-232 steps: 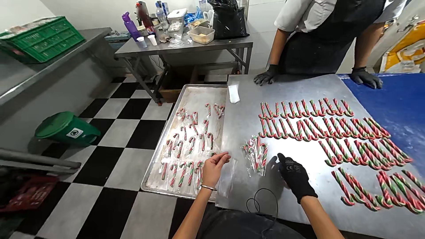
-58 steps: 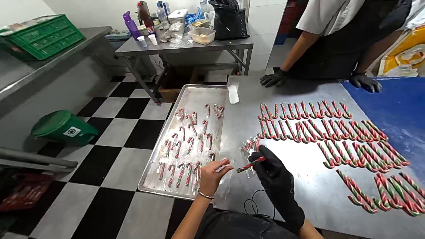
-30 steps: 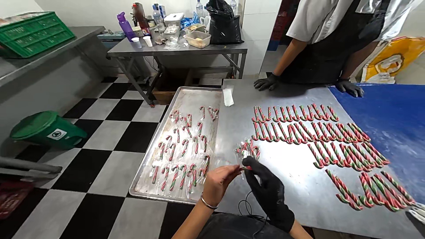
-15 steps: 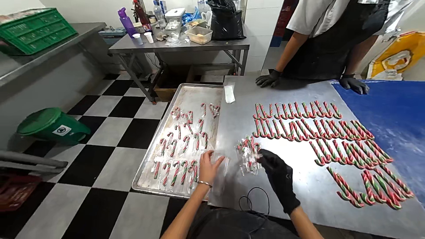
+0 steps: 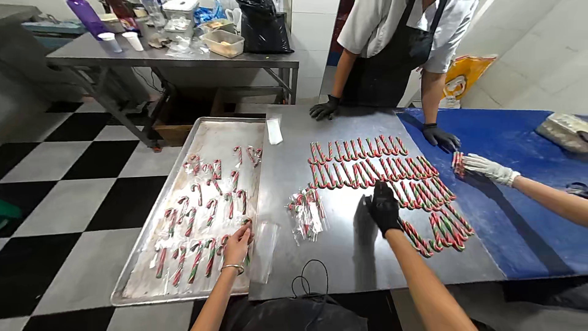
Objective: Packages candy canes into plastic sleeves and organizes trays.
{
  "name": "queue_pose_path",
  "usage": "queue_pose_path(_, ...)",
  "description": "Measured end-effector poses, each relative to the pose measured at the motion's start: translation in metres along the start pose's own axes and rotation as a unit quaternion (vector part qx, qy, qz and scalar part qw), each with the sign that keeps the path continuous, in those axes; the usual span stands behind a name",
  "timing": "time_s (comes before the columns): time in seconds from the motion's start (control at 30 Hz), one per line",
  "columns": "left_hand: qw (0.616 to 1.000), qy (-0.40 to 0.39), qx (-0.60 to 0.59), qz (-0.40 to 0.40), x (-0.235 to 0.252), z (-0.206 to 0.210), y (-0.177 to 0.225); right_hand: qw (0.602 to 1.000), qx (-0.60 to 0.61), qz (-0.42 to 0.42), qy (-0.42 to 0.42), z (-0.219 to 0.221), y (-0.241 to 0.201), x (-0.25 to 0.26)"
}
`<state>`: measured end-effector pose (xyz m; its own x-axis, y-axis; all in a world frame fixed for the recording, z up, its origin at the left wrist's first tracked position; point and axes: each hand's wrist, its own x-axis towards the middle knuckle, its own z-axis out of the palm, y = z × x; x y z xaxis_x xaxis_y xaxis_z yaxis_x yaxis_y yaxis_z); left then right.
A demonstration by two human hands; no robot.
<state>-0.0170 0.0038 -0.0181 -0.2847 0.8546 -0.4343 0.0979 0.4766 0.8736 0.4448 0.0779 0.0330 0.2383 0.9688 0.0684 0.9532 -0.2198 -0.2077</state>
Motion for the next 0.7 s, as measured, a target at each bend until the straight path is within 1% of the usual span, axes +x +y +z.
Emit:
queue_pose_path(0.07, 1.000, 0.008, 0.008, -0.016, -0.006, 0.000, 0.006, 0.996, -0.015, 0.073, -0.047, 0.001, 0.008, 0.022)
queue_pose_path(0.13, 0.999, 0.026, 0.039, -0.006, -0.012, 0.001, 0.014, 0.990, -0.016, 0.100, -0.096, -0.002, -0.013, 0.015)
queue_pose_path(0.2, 0.997, 0.040, 0.062, 0.021, -0.017, -0.002, 0.020, 0.989, -0.020, 0.085, -0.116, 0.000, -0.046, -0.013)
queue_pose_path(0.27, 0.995, 0.045, 0.073, 0.048, -0.021, -0.004, 0.023, 0.990, -0.022, 0.050, -0.127, 0.005, -0.075, -0.048)
queue_pose_path(0.33, 0.993, 0.033, 0.087, 0.068, -0.028, -0.008, 0.029, 0.987, -0.034, 0.023, -0.153, 0.000, -0.097, -0.072)
queue_pose_path(0.37, 0.993, 0.020, 0.093, 0.074, -0.031, -0.010, 0.033, 0.988, -0.030, 0.012, -0.149, -0.002, -0.102, -0.079)
queue_pose_path(0.43, 0.993, 0.018, 0.075, 0.093, -0.038, -0.012, 0.038, 0.996, 0.013, -0.023, -0.082, -0.009, -0.103, -0.084)
queue_pose_path(0.5, 0.990, 0.029, 0.031, 0.132, -0.047, -0.010, 0.043, 0.992, 0.109, -0.058, -0.008, -0.022, -0.106, -0.086)
queue_pose_path(0.53, 0.985, 0.031, 0.022, 0.170, -0.051, -0.009, 0.044, 0.980, 0.187, -0.070, 0.017, -0.032, -0.112, -0.088)
queue_pose_path(0.57, 0.974, 0.030, 0.028, 0.224, -0.055, -0.009, 0.045, 0.957, 0.281, -0.073, 0.030, -0.044, -0.124, -0.093)
queue_pose_path(0.63, 0.942, 0.024, 0.051, 0.331, -0.062, -0.005, 0.049, 0.888, 0.454, -0.073, 0.020, -0.072, -0.157, -0.110)
queue_pose_path(0.67, 0.925, 0.018, 0.060, 0.375, -0.066, -0.003, 0.053, 0.856, 0.509, -0.090, 0.024, -0.082, -0.173, -0.121)
queue_pose_path(0.7, 0.910, 0.010, 0.066, 0.409, -0.070, 0.000, 0.058, 0.833, 0.539, -0.116, 0.034, -0.089, -0.187, -0.131)
